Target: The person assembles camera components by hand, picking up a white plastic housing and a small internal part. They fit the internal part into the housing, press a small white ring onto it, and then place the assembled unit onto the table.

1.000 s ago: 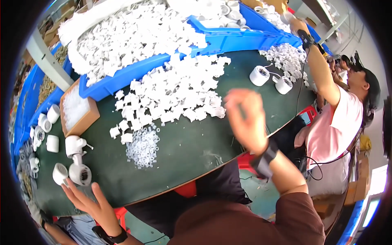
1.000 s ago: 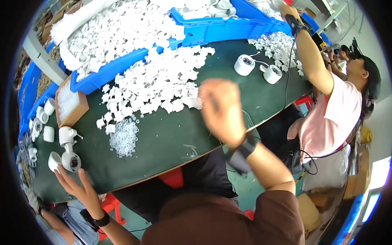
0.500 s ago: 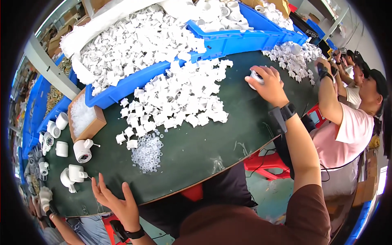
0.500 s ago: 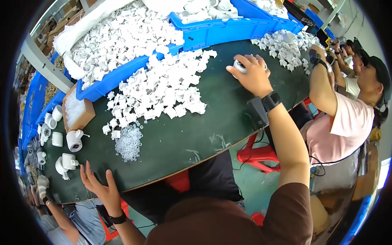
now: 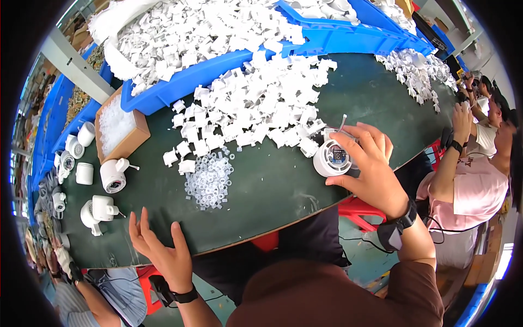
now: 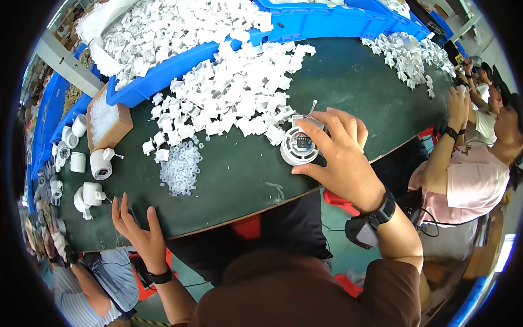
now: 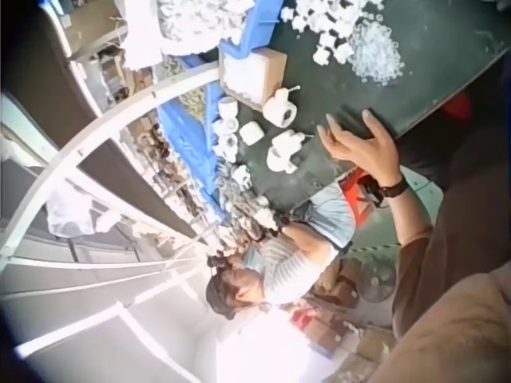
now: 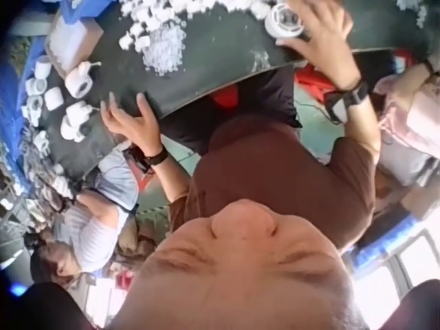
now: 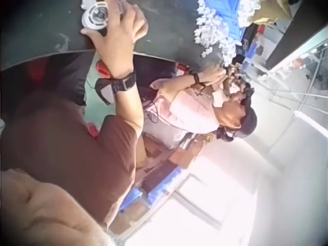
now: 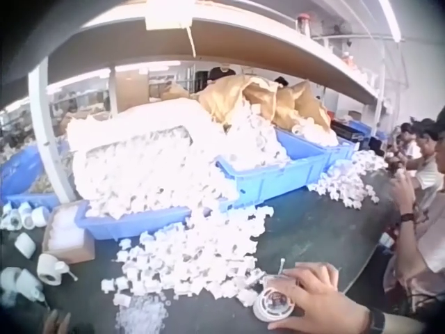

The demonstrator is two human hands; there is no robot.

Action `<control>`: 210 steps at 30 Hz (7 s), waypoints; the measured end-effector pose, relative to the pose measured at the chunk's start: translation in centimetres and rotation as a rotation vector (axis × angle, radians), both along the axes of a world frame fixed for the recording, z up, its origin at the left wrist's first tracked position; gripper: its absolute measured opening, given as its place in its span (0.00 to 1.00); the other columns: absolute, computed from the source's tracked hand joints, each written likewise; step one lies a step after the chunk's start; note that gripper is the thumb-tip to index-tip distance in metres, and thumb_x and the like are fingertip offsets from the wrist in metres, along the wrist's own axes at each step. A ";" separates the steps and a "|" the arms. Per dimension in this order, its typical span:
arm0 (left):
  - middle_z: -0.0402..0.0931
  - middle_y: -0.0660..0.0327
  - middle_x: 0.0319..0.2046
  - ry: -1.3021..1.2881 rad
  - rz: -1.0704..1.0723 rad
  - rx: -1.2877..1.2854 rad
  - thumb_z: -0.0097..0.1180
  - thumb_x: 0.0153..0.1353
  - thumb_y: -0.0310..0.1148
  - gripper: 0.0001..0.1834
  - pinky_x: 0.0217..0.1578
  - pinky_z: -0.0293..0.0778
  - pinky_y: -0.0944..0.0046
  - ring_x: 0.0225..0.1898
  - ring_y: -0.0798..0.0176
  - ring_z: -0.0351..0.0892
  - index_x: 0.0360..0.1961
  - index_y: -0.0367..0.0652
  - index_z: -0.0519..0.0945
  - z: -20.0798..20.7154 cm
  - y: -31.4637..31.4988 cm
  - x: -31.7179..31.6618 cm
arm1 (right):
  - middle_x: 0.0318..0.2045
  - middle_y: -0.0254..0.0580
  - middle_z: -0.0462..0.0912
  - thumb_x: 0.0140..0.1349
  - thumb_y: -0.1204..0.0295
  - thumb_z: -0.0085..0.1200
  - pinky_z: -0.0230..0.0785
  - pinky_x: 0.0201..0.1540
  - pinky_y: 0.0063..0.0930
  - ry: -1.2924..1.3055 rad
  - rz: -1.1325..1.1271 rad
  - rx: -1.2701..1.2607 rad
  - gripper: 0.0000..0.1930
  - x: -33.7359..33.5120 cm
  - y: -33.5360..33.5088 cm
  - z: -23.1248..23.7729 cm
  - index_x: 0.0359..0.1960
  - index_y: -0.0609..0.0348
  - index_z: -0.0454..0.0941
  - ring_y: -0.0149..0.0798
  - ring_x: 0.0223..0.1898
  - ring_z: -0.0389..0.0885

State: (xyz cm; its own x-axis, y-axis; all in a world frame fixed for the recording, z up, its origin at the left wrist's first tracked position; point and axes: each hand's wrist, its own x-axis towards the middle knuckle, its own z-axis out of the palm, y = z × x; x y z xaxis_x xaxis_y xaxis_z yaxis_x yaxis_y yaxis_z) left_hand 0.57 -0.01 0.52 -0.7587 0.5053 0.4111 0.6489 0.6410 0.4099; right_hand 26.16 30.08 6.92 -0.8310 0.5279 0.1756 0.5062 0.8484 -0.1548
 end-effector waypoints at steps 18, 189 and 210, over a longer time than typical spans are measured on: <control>0.67 0.43 0.65 -0.512 -0.645 0.358 0.68 0.62 0.34 0.35 0.64 0.65 0.48 0.63 0.39 0.68 0.65 0.32 0.67 2.7 2.2 5.3 | 0.62 0.50 0.73 0.50 0.86 0.65 0.75 0.53 0.37 0.491 0.632 -0.514 0.31 -8.5 -10.9 -4.0 0.58 0.47 0.84 0.48 0.53 0.79; 0.80 0.56 0.42 -0.085 -0.404 0.378 0.71 0.47 0.20 0.20 0.43 0.74 0.55 0.43 0.52 0.76 0.40 0.43 0.77 1.0 2.9 5.1 | 0.52 0.47 0.82 0.73 0.81 0.51 0.75 0.54 0.27 0.597 0.198 -1.730 0.05 -10.8 -12.9 -3.3 0.47 0.64 0.76 0.29 0.50 0.81; 0.51 0.48 0.77 0.000 -0.075 0.216 0.53 0.72 0.31 0.32 0.74 0.51 0.50 0.76 0.48 0.55 0.75 0.41 0.62 1.2 -0.7 -0.1 | 0.59 0.50 0.73 0.53 0.68 0.74 0.63 0.63 0.44 0.185 -0.349 0.171 0.36 -0.1 -1.5 -1.4 0.64 0.55 0.71 0.52 0.60 0.71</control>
